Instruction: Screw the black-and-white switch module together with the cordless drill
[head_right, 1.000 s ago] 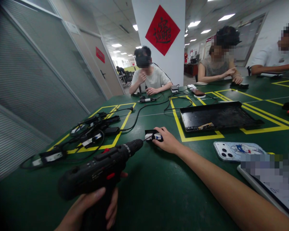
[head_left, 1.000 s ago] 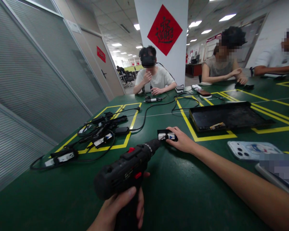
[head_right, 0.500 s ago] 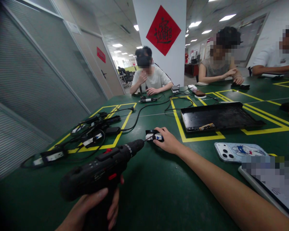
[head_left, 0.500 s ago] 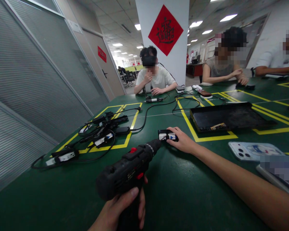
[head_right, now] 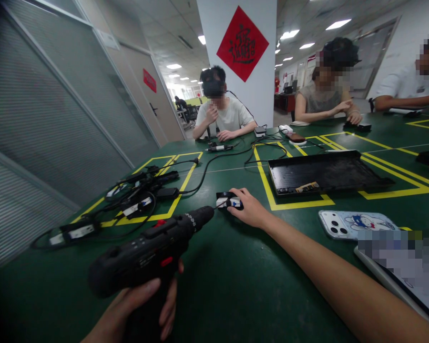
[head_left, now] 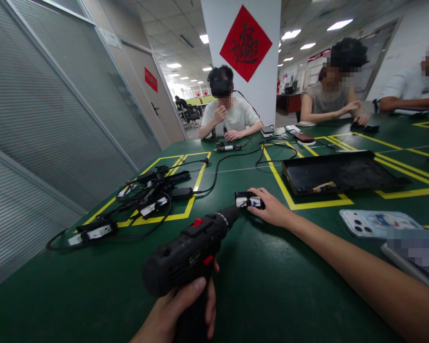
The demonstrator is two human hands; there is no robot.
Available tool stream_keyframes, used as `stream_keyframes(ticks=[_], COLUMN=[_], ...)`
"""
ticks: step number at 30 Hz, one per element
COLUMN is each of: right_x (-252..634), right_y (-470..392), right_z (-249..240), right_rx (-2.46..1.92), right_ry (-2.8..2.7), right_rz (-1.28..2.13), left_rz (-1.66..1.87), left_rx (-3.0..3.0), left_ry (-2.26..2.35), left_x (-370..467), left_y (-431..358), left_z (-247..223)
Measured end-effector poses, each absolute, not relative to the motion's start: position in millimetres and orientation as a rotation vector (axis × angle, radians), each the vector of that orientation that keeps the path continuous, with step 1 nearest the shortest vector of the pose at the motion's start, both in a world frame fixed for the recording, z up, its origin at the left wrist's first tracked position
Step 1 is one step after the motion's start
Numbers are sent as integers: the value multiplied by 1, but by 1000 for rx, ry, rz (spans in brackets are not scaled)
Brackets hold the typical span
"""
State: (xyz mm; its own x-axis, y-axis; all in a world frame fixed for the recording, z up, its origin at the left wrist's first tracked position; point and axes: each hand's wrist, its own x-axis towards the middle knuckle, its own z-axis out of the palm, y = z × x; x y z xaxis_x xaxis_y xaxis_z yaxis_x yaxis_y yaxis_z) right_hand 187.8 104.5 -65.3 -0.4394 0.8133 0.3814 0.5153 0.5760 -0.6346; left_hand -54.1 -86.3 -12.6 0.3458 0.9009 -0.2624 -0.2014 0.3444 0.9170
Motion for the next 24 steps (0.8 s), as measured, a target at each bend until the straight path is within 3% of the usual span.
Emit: stream_keyframes(ticks=[24], right_x=[187], right_y=[107], right_z=[-68], right_rx=[-1053], right_ry=[-2136], right_rz=[555], left_rz=[923], left_rx=[903], left_ry=[949], left_x=[-48], left_y=[-87], left_z=[-8])
